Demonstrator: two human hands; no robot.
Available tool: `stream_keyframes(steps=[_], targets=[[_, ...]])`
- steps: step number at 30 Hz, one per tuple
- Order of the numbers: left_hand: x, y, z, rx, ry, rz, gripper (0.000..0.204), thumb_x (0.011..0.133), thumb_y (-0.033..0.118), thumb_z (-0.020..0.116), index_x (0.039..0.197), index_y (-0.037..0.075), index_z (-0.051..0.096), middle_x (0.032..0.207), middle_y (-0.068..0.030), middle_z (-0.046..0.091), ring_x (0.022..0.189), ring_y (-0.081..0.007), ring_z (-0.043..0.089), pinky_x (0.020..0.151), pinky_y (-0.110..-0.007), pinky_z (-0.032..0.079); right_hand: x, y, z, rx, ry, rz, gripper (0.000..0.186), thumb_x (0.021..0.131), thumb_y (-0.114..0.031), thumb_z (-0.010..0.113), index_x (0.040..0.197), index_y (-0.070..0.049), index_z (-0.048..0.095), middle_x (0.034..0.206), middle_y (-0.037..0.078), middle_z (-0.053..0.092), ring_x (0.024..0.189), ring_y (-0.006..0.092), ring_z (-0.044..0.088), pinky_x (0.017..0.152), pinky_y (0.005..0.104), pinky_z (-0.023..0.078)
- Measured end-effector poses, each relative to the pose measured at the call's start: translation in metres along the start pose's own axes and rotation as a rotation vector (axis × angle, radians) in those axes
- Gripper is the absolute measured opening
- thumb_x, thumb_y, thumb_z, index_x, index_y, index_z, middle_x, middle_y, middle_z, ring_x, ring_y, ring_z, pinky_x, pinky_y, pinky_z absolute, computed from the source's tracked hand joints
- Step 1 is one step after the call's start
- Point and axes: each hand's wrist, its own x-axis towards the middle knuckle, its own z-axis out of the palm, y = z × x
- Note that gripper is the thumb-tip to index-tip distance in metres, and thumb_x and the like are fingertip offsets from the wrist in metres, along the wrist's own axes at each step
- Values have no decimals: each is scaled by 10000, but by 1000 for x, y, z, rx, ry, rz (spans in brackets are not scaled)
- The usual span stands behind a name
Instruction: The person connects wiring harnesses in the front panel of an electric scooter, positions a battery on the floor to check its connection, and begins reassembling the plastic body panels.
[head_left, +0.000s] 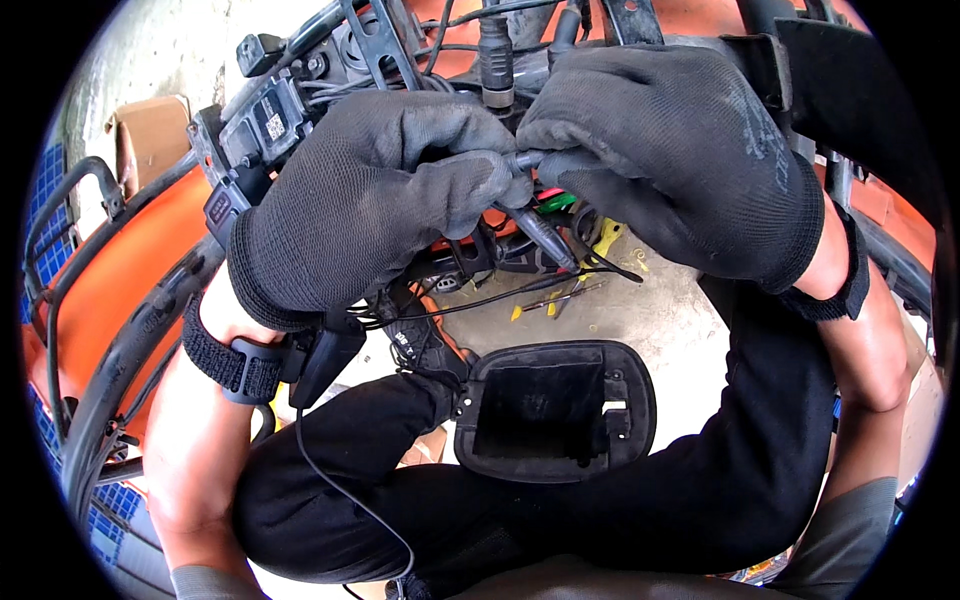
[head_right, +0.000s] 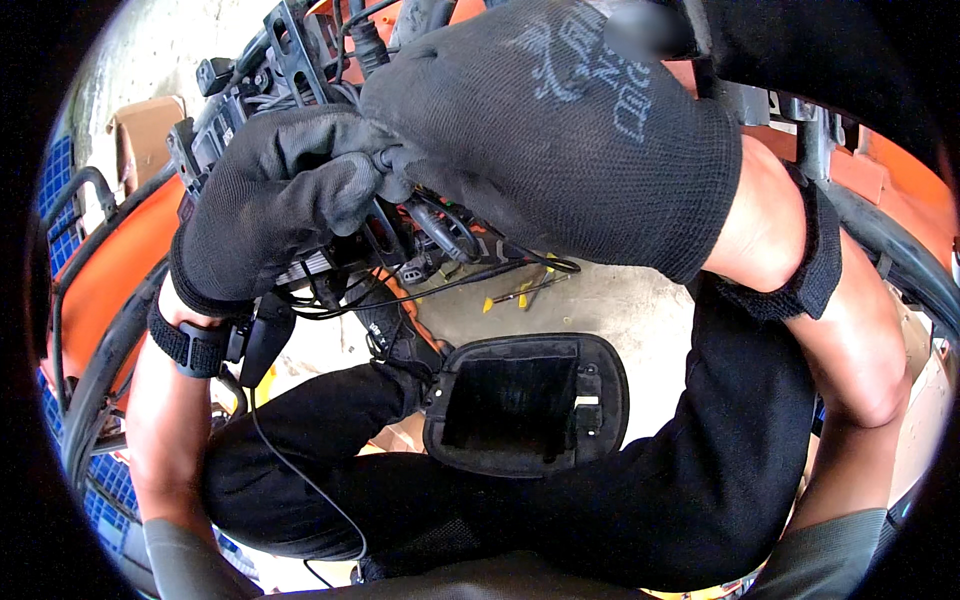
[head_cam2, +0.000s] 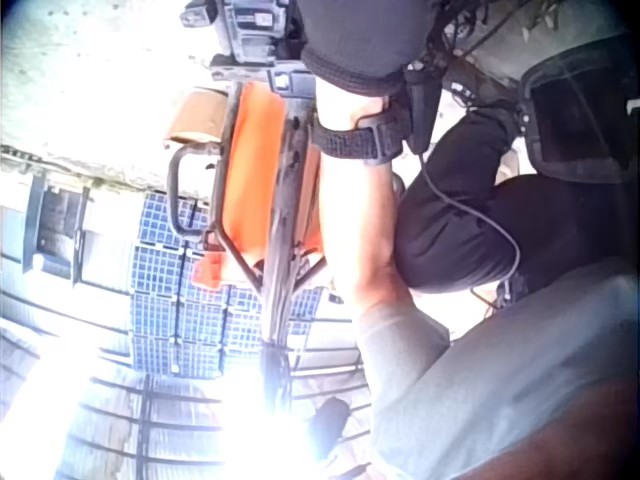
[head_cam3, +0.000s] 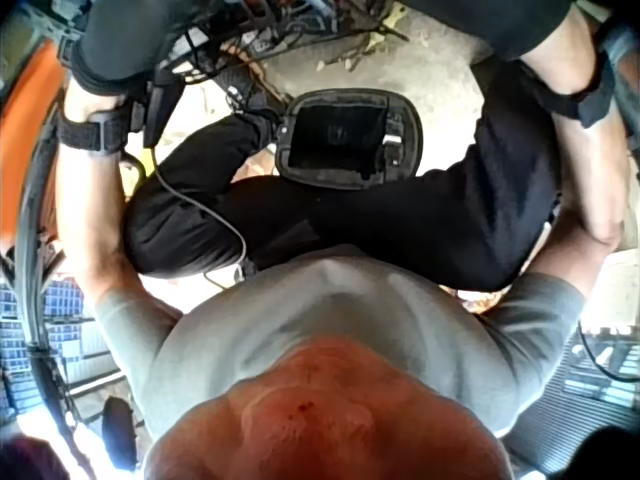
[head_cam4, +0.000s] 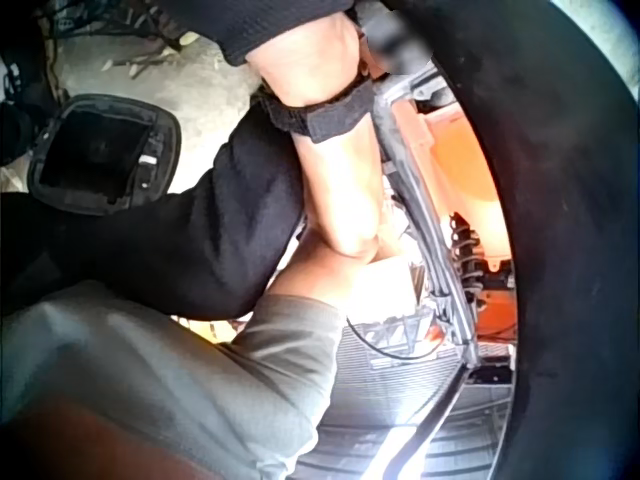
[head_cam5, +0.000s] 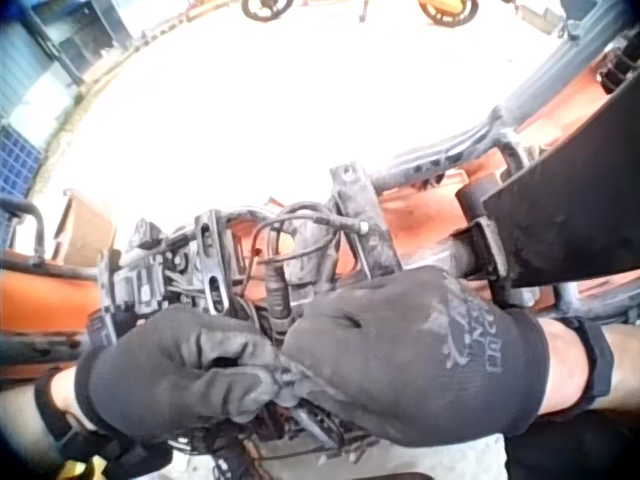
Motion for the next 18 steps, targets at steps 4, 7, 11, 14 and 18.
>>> stream_keyframes(steps=[4, 7, 11, 14, 18], targets=[[3, 6, -1, 104, -23, -33, 279, 953, 296, 665, 1050, 37, 701, 827, 18, 660, 682, -49, 551, 618, -211, 451, -3, -4, 1, -23, -14, 19, 261, 767, -91, 749, 1007, -33, 664, 912, 122, 673, 826, 303, 681, 716, 388, 557], [-3, 2, 10, -57, 33, -92, 275, 956, 307, 655, 1031, 47, 702, 798, 31, 636, 654, -44, 524, 589, -200, 413, -4, -5, 1, -40, -18, 26, 243, 782, -98, 739, 1003, -33, 663, 900, 119, 670, 812, 298, 677, 704, 388, 551], [-5, 6, 13, -162, 77, -102, 288, 964, 338, 639, 997, 58, 699, 762, 48, 608, 620, -36, 483, 562, -185, 360, -1, -3, 1, -4, 8, 33, 218, 812, -115, 719, 1001, -25, 659, 887, 118, 666, 790, 294, 672, 682, 383, 540], [-7, 9, 15, -211, 92, -125, 283, 978, 338, 622, 978, 65, 697, 747, 54, 598, 613, -31, 471, 558, -184, 349, -1, -2, 4, 30, 45, 30, 215, 821, -122, 714, 1001, -20, 656, 883, 117, 662, 780, 293, 668, 675, 377, 535], [-7, 4, 22, -242, 173, -91, 272, 992, 316, 606, 976, 62, 698, 737, 53, 594, 605, -33, 467, 560, -196, 358, -1, -2, 4, 8, 69, 22, 217, 821, -122, 718, 1001, -20, 654, 881, 114, 660, 786, 291, 668, 678, 374, 534]])
